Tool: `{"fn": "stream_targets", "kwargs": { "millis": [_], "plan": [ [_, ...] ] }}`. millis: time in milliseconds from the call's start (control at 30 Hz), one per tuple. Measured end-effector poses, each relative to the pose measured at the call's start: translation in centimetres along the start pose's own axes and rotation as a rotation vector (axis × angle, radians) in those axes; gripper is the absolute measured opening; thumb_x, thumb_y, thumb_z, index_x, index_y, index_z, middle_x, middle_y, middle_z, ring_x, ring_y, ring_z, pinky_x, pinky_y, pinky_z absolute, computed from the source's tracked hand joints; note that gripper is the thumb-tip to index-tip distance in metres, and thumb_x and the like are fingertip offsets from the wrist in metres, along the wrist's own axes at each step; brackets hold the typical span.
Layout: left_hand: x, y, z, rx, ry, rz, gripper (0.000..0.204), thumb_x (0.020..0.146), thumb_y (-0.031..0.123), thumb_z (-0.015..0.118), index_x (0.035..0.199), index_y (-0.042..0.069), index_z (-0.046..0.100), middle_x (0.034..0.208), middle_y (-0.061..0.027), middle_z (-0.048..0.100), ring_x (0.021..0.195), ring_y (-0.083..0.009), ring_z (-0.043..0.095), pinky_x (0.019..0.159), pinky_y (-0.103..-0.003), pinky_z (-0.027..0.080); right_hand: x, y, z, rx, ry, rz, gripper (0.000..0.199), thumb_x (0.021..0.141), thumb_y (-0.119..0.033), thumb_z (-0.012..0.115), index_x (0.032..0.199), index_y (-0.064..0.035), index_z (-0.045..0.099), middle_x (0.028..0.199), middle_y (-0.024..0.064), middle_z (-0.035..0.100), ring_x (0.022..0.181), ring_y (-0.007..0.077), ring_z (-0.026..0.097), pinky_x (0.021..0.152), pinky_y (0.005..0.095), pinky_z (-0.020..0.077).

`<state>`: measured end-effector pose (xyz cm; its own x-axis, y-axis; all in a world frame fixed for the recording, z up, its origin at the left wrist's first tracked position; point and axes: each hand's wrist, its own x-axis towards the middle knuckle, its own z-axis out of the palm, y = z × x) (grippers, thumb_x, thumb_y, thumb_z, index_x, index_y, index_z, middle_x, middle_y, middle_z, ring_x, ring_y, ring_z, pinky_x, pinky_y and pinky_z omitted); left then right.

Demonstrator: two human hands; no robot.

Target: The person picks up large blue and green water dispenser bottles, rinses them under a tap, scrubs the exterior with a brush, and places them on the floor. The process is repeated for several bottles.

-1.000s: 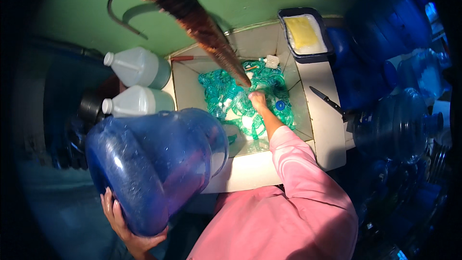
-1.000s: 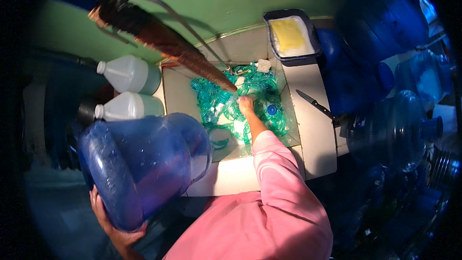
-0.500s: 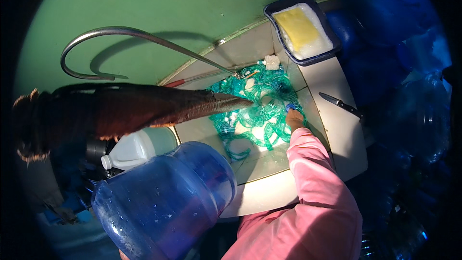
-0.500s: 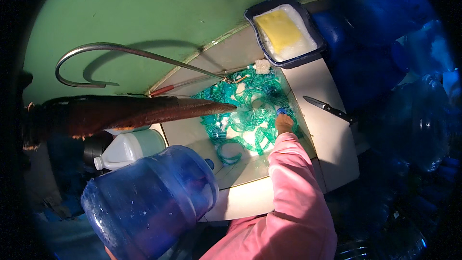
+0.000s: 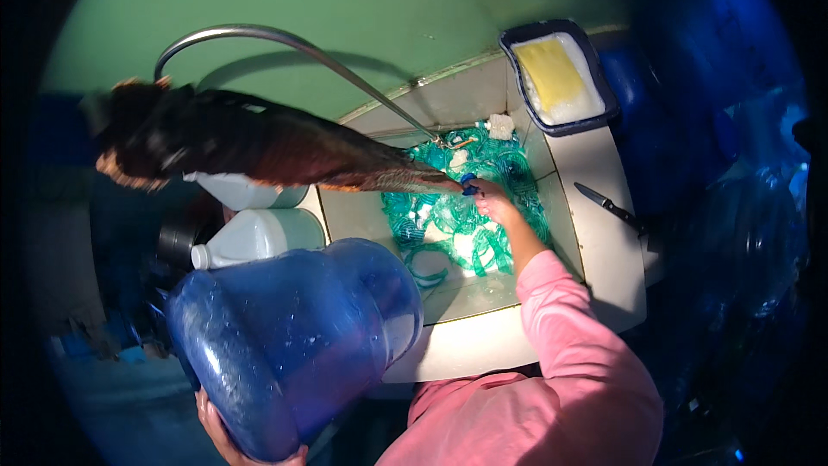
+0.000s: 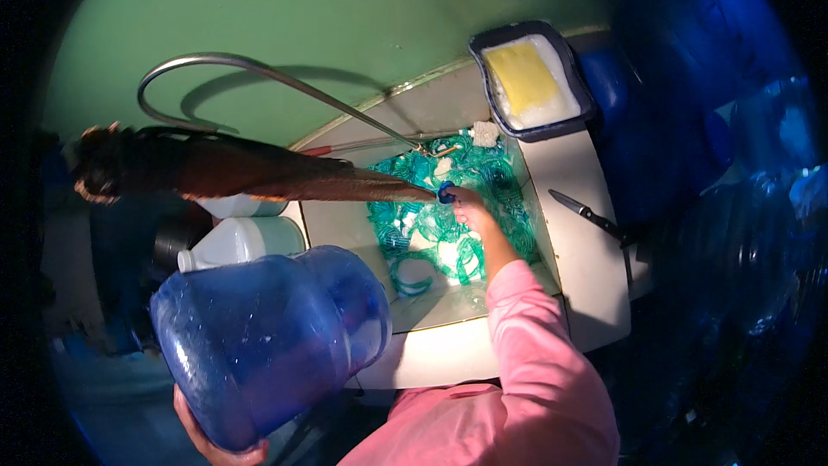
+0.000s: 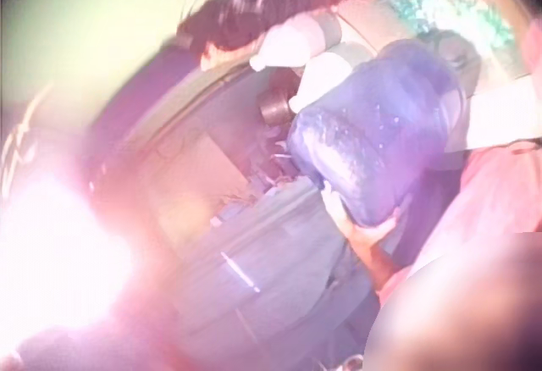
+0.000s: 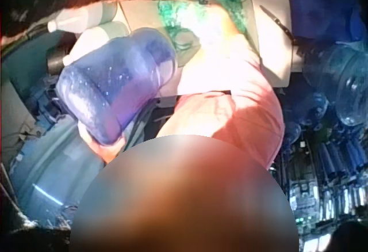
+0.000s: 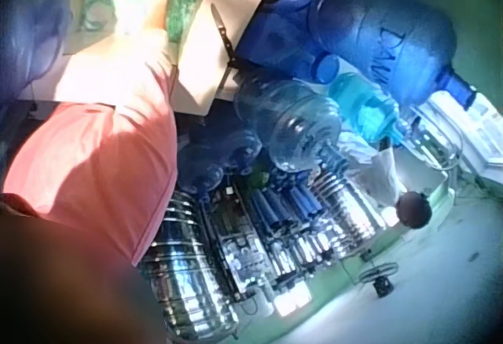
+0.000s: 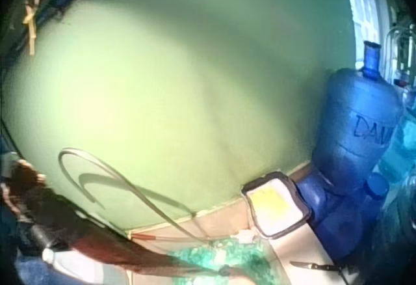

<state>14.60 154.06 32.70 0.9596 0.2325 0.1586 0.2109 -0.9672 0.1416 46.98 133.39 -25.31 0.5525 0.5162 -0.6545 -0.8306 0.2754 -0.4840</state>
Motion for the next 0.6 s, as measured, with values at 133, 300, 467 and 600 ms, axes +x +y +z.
{"fn": "stream_targets", "kwargs": {
  "millis": [133, 300, 467, 600],
  "plan": [
    [-0.3, 0.5, 0.3, 0.086, 0.081, 0.048, 0.101, 0.055, 0.027, 0.085, 0.143, 0.002, 0.042, 0.141, -0.0255, 0.046, 0.129, -0.0439, 0.047, 0.108, -0.053, 0.036, -0.3, 1.0, 4.9, 0.027, 0.033, -0.069, 0.015, 0.098, -0.02, 0.051, 0.1, -0.0112, 0.062, 0.062, -0.0063, 0.039, 0.044, 0.0037, 0.032, 0.037, 0.022, 0.0236],
    [-1.5, -0.4, 0.0, 0.05, -0.011, -0.031, 0.118, 0.056, 0.067, 0.081, 0.148, 0.008, 0.037, 0.149, -0.0238, 0.039, 0.139, -0.0446, 0.035, 0.115, -0.057, 0.025, -1.3, 1.8, 5.8, -0.489, -0.021, -0.169, 0.02, 0.085, -0.027, 0.065, 0.097, -0.0114, 0.067, 0.064, 0.0049, 0.055, 0.054, 0.0207, 0.054, 0.047, 0.0341, 0.0411],
    [-3.0, -1.7, -0.1, 0.166, -0.008, 0.046, 0.111, 0.058, 0.066, 0.08, 0.146, 0.012, 0.04, 0.148, -0.0212, 0.043, 0.138, -0.0437, 0.039, 0.117, -0.061, 0.022, -4.3, 4.7, 6.7, -1.043, 0.129, -0.098, 0.036, 0.083, -0.041, 0.064, 0.096, -0.0076, 0.065, 0.085, 0.0169, 0.068, 0.079, 0.0302, 0.067, 0.07, 0.0436, 0.052],
    [-4.3, -2.2, 0.1, 0.12, 0.064, 0.129, 0.104, 0.058, 0.06, 0.081, 0.143, 0.014, 0.042, 0.145, -0.0196, 0.046, 0.137, -0.0425, 0.04, 0.118, -0.064, 0.017, -6.6, 9.5, 11.3, -0.529, 0.103, 0.281, 0.041, 0.093, -0.044, 0.054, 0.108, -0.0079, 0.066, 0.092, 0.0167, 0.07, 0.073, 0.025, 0.068, 0.063, 0.0404, 0.0536]
  ]
}}
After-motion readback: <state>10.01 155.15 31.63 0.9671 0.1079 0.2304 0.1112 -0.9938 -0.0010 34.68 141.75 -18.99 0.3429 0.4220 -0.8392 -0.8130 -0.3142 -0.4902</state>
